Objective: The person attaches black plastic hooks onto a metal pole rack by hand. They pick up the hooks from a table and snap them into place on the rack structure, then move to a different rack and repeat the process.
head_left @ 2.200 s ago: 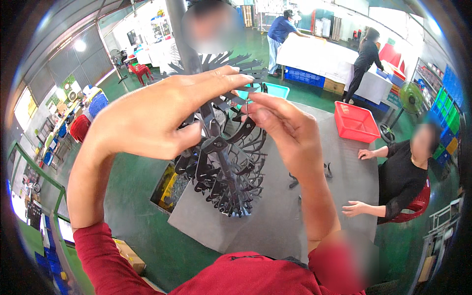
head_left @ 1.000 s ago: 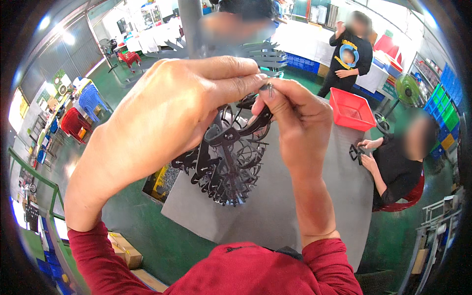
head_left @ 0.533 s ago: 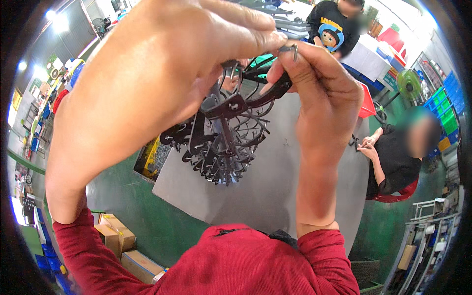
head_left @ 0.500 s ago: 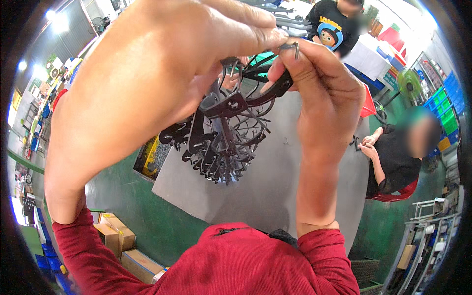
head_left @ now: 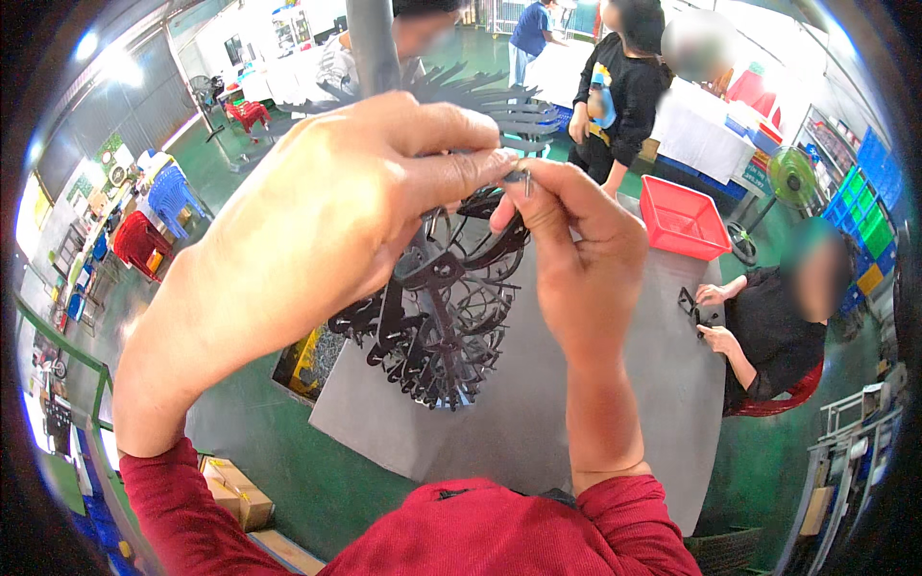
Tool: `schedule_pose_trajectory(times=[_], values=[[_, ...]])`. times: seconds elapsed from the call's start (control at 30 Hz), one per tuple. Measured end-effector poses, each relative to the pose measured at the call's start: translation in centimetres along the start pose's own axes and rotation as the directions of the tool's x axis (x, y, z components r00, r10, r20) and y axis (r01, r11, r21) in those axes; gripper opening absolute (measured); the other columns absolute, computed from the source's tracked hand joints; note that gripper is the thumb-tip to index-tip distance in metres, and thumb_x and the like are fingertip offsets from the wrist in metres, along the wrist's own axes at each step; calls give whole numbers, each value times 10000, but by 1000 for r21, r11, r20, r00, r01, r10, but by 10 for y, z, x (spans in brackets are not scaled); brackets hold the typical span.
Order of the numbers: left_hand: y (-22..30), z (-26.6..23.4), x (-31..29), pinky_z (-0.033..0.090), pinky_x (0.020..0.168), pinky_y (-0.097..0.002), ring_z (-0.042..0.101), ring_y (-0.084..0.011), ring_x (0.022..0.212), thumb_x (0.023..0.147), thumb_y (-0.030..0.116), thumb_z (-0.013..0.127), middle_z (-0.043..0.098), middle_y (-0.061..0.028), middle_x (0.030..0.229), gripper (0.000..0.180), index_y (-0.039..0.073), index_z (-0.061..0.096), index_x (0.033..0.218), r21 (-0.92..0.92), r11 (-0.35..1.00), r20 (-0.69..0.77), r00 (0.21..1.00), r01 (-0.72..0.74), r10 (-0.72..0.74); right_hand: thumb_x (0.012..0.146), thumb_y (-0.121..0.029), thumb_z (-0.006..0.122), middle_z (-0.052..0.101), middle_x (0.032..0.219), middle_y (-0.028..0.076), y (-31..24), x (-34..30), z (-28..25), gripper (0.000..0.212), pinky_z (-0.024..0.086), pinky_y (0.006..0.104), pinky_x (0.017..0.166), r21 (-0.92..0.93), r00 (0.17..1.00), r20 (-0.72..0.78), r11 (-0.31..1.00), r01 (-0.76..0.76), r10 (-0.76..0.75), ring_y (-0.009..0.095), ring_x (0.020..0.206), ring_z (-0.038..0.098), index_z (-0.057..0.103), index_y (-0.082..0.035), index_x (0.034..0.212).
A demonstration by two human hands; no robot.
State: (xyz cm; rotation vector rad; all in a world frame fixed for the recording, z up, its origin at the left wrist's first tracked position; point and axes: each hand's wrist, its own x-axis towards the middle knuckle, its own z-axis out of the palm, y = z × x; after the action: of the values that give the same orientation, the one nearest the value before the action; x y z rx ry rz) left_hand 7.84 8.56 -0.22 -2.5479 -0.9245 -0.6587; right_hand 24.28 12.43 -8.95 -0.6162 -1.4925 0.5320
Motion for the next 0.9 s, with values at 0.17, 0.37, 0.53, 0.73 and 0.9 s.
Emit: schedule_pose_trajectory(times=[0.17, 0.37, 0.53, 0.73, 0.9], values=[[7, -2, 2, 496, 826, -358, 600, -318, 980, 598, -148, 547, 612, -144, 1081, 566, 48, 622, 1124, 26, 1000, 38, 999, 9, -10, 871, -35, 600, 603, 670, 10, 5, -4, 3, 105, 368, 165, 531, 35, 996, -69, 998, 54, -52, 31, 604, 504, 652, 33, 932], [15, 0, 5, 500, 837, -367, 600, -324, 996, 593, -147, 546, 608, -149, 1089, 577, 53, 619, 1130, 55, 998, 54, 998, 12, -14, 870, -6, 588, 609, 719, 33, 4, -7, -2, 99, 424, 185, 558, 81, 997, -75, 996, 37, -31, 68, 622, 546, 642, 52, 930], [20, -1, 3, 508, 821, -370, 608, -330, 977, 581, -155, 541, 608, -155, 1093, 595, 54, 618, 1133, 59, 998, 80, 997, 17, -22, 872, -5, 586, 606, 734, 36, 7, -11, -2, 100, 423, 184, 567, 129, 994, -82, 988, 82, -72, 70, 638, 547, 640, 47, 937], [14, -1, 4, 505, 827, -365, 613, -332, 965, 587, -157, 535, 613, -159, 1080, 593, 52, 616, 1136, 71, 997, 65, 998, -12, 7, 874, -19, 590, 601, 713, 24, 6, -10, -2, 93, 412, 174, 568, 56, 988, -119, 993, 102, -95, 63, 636, 544, 640, 42, 925], [7, -1, 3, 502, 822, -360, 613, -330, 966, 587, -164, 532, 614, -160, 1081, 601, 56, 616, 1140, 46, 998, 67, 997, 31, -34, 872, -23, 593, 598, 696, 22, 6, -3, 0, 89, 403, 168, 564, -55, 981, -119, 987, 148, -154, 61, 626, 539, 642, 35, 919]])
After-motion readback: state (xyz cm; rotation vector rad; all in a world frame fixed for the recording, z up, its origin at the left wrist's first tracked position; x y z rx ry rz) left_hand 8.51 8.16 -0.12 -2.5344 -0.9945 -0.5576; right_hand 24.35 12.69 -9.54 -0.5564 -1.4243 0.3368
